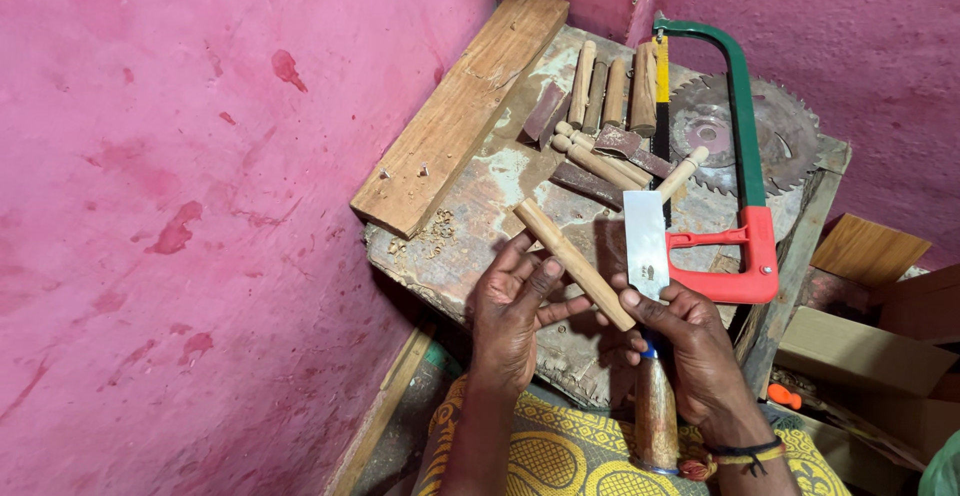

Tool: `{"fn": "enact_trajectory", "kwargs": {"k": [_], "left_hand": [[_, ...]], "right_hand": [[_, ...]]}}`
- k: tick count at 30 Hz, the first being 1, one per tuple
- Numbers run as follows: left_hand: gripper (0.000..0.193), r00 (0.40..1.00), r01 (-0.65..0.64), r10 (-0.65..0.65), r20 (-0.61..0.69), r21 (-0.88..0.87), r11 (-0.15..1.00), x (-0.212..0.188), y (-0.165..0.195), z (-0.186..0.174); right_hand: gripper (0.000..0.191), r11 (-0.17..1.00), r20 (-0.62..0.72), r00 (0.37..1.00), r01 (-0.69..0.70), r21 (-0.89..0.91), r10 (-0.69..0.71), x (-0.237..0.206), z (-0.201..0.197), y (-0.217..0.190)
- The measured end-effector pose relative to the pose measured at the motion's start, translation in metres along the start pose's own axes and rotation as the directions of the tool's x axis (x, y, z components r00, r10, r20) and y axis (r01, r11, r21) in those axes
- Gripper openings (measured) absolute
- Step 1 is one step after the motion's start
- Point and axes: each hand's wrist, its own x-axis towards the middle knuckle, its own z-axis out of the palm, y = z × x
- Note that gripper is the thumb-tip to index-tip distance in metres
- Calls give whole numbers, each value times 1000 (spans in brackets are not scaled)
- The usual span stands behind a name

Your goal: The person carves a small wooden dowel using a chisel, repeatedly shaving the surface and rotating the piece to smooth it. The person occasionally pauses to inspect the dowel's shape before continuing the carving.

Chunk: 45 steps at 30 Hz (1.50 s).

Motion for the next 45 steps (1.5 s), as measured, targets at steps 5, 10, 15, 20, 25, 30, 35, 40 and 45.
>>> {"fn": "enact_trajectory", "kwargs": {"k": [5,10,15,20,25,30,35,40,45], "left_hand": [[48,1000,-9,9,6,13,1000,0,1,0],[49,999,-9,8,35,25,1000,-1,1,0],[40,1000,8,-8,9,28,1000,0,0,0],[34,1000,-2,2,-8,30,1000,-1,1,-1],[33,1000,-27,27,-11,30,999,-2,3,0],[31,999,-45,45,-11,23,999,-1,4,1],[30,997,-20,25,-74,74,997,0,2,0],[34,999,-10,13,-45,62,998,0,-1,-1],[41,999,3,-10,49,151,989,0,-2,-1]], "right_hand": [[32,1000,42,999,-2,22,1,-1,-1,-1],[32,998,86,996,-1,55,-4,-1,-1,-1],[35,999,82,997,-16,47,12,-3,0,-2],[37,997,83,996,-48,63,43,-5,2,-4],[36,998,116,993,-18,58,11,-6,3,-4],[37,998,116,993,-39,57,33,-7,4,-5],[35,999,101,994,-40,30,37,-8,5,-7],[33,996,123,992,-45,75,35,-8,5,-5],[29,993,138,990,-43,112,28,-8,5,-5]]}}
